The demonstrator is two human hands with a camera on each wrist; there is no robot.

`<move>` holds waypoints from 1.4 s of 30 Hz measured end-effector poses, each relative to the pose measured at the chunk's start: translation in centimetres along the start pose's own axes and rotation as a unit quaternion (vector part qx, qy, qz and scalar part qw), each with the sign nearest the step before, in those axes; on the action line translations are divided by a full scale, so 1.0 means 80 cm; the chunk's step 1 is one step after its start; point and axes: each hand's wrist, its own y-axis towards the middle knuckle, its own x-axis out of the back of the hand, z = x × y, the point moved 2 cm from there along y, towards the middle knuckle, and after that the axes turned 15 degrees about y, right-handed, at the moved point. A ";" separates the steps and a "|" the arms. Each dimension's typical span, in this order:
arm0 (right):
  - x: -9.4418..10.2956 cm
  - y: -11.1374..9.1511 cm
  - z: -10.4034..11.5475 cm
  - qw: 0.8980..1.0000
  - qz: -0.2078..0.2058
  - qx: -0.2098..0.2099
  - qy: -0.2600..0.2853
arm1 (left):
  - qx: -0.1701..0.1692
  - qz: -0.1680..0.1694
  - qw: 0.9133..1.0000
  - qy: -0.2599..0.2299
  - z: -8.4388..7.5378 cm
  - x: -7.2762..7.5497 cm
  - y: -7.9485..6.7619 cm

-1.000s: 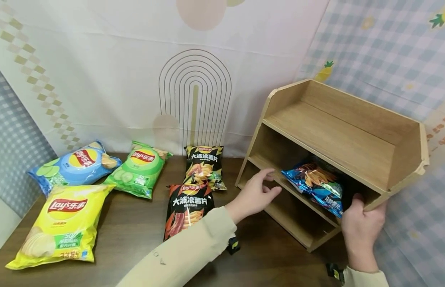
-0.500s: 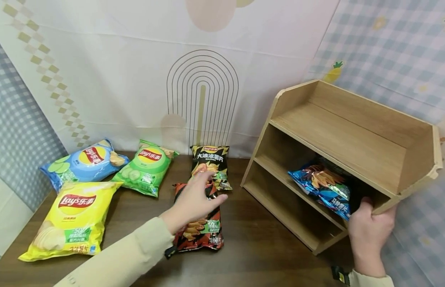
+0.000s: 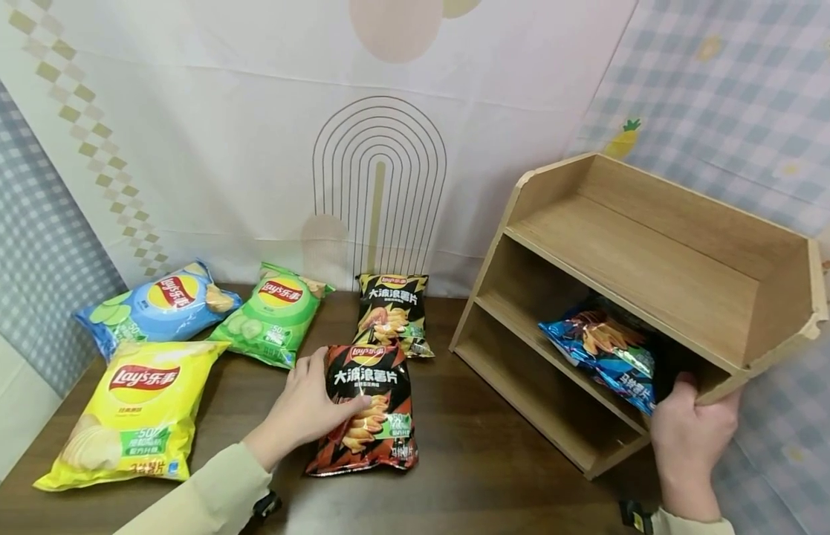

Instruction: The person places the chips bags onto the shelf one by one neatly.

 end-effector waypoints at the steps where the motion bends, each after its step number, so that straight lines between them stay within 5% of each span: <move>1: 0.000 0.000 0.000 1.000 -0.001 -0.001 0.000 | 0.003 0.006 1.000 0.002 0.002 -0.002 -0.002; 11: -0.002 -0.003 -0.001 1.000 0.006 0.003 -0.008 | 0.031 0.061 0.998 0.015 0.013 -0.013 -0.010; 21: -0.002 -0.003 0.000 1.000 0.003 0.007 -0.011 | 0.023 0.090 0.995 0.020 0.013 -0.024 -0.010; 42: 0.000 0.000 -0.002 1.000 -0.008 0.007 -0.016 | 0.046 0.125 0.989 -0.067 0.015 -0.039 -0.001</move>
